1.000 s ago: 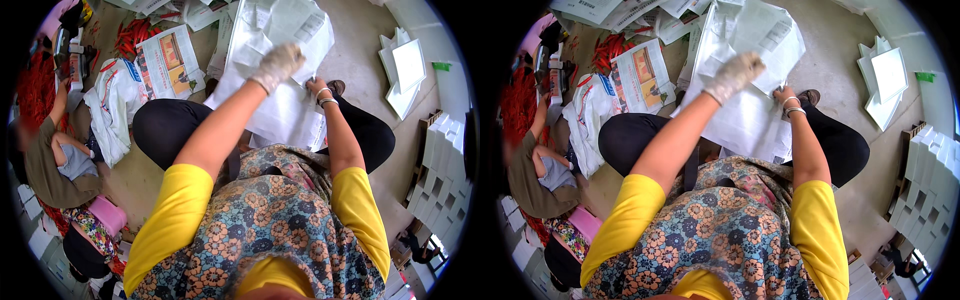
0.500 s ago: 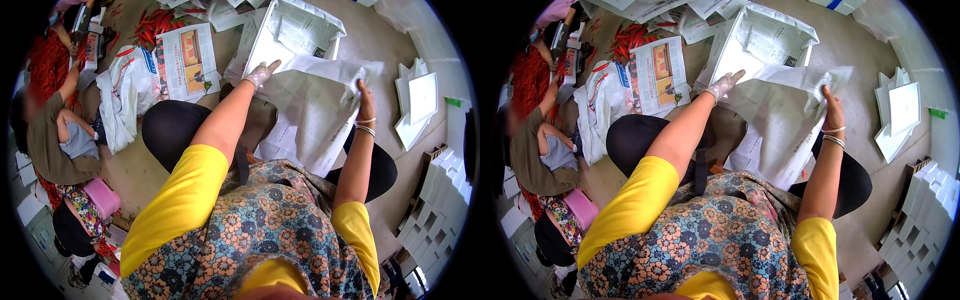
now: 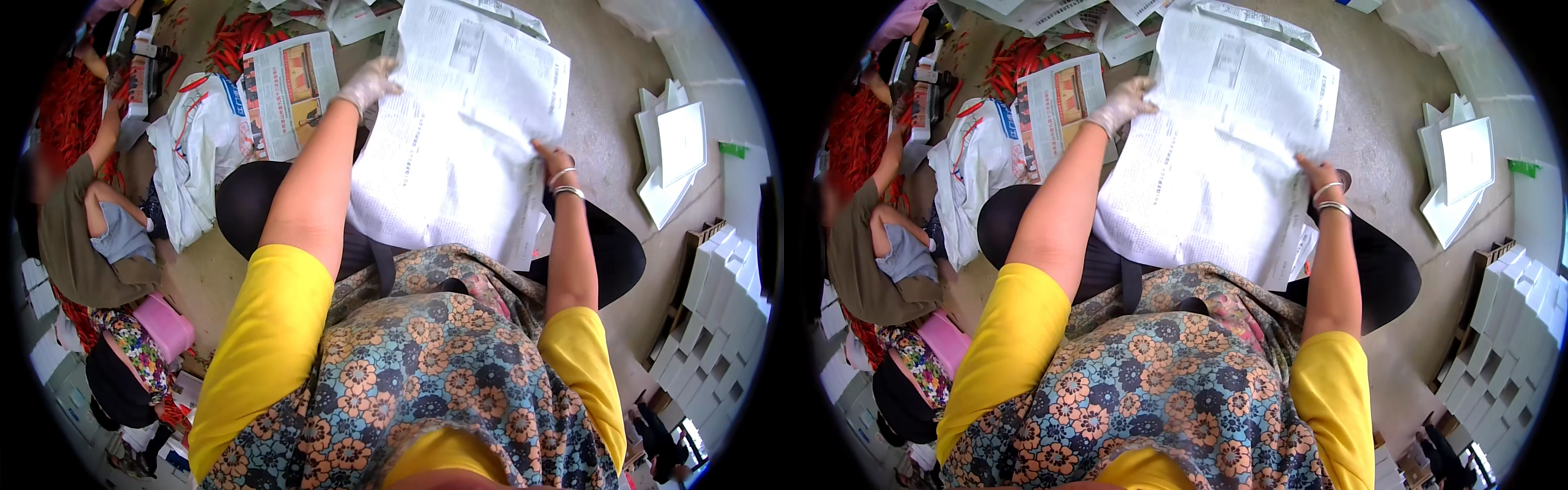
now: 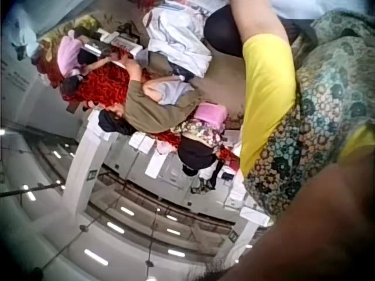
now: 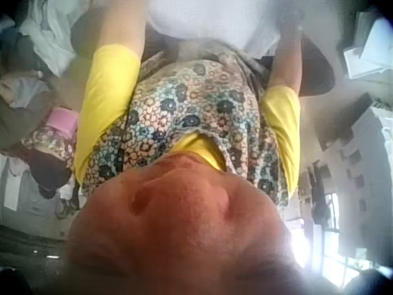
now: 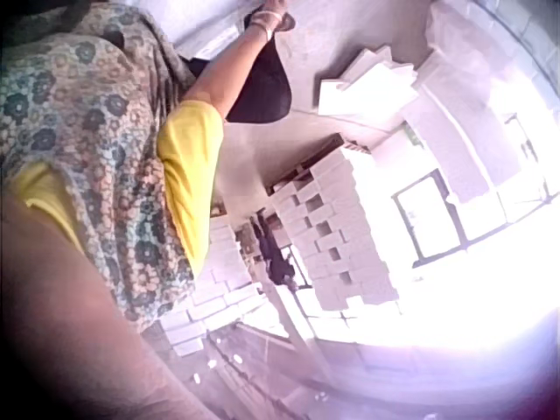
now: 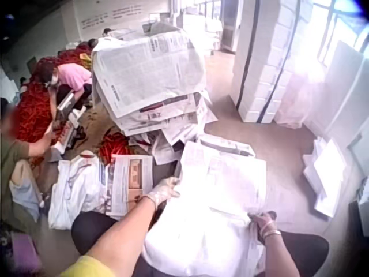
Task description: The person lines white plastic crates with newspaper by hand, folding and pressing multiple sheets into the corners and sides of each crate.
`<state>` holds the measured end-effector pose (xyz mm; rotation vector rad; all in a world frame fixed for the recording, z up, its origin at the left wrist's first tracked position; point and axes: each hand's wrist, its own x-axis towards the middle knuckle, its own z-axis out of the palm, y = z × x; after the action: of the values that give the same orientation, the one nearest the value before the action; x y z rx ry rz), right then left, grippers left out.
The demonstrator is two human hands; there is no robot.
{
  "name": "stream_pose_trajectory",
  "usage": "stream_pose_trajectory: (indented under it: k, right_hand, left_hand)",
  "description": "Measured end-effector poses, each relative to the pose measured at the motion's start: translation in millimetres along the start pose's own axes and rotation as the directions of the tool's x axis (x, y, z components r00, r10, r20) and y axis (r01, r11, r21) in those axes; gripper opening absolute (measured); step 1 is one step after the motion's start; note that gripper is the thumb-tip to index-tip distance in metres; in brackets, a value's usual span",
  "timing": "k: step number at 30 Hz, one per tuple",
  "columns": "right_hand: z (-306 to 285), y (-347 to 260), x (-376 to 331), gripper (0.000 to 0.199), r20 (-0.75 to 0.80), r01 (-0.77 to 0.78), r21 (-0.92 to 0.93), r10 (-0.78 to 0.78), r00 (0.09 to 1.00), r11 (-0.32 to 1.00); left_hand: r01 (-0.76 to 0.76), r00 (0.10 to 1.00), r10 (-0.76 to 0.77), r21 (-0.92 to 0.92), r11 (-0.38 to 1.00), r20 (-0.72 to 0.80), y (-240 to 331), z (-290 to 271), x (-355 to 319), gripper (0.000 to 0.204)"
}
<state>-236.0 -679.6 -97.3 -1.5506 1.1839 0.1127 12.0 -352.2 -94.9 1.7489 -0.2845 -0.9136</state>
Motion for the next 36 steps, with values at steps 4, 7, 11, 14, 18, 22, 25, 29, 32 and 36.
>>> stream_pose_trajectory:
  k: [4, 7, 11, 14, 18, 22, 25, 29, 32, 36]
  right_hand:
    - [5.3, 54.0, 31.2, 0.068, -0.08, -0.04, -0.427, 0.006, 0.997, 0.903]
    - [26.0, 35.4, 18.7, 0.08, -0.213, 0.029, -0.475, -0.146, 0.966, 0.879]
    - [32.0, 4.5, 4.3, 0.085, -0.04, 0.541, -0.707, -0.789, 0.613, 0.456]
    - [52.7, -4.3, -13.5, 0.095, 0.504, 0.63, -0.763, -0.475, 0.721, 0.146]
    - [72.1, -2.6, -5.8, 0.094, 0.659, 0.639, -0.742, -0.041, 0.751, -0.203]
    - [76.2, 12.7, 3.9, 0.076, 0.681, 0.679, -0.715, 0.053, 0.73, -0.167]
    - [74.7, 22.5, 0.4, 0.066, 0.733, 0.73, -0.68, -0.045, 0.678, -0.074]
    - [70.4, 48.5, 9.0, 0.066, 0.726, 0.726, -0.681, -0.213, 0.654, -0.092]
    - [79.5, 40.1, 3.2, 0.071, 0.704, 0.698, -0.71, -0.126, 0.699, -0.092]
    - [97.9, 20.5, 27.5, 0.077, 0.456, 0.551, -0.8, -0.357, 0.815, 0.238]
  left_hand:
    - [0.338, 0.938, -0.121, 0.771, 0.54, -0.326, 7.9, 46.7, -9.9, 0.075]
    - [-0.155, 0.965, 0.257, 0.898, 0.412, 0.048, 6.7, 69.8, -24.2, 0.08]
    - [-0.337, 0.939, 0.012, 0.915, 0.222, 0.343, 12.4, 109.1, -38.8, 0.099]
    - [-0.291, 0.939, -0.156, 0.95, 0.116, 0.307, -1.0, 114.9, -37.6, 0.107]
    - [-0.268, 0.904, -0.296, 0.947, 0.175, 0.31, -16.6, 105.1, -23.4, 0.107]
    - [-0.433, 0.87, -0.197, 0.891, 0.137, 0.452, -27.3, 83.3, -9.2, 0.082]
    - [-0.388, 0.88, -0.317, 0.92, -0.05, 0.354, -57.3, 85.1, 4.5, 0.037]
    - [-0.368, 0.829, -0.424, 0.927, 0.079, 0.365, -39.2, 91.0, 7.9, 0.061]
    - [0.019, 0.987, -0.134, 0.755, 0.656, 0.092, -35.1, 97.8, 13.8, 0.085]
    - [0.039, 0.996, -0.089, 0.845, 0.534, 0.01, -28.9, 84.4, 39.1, 0.089]
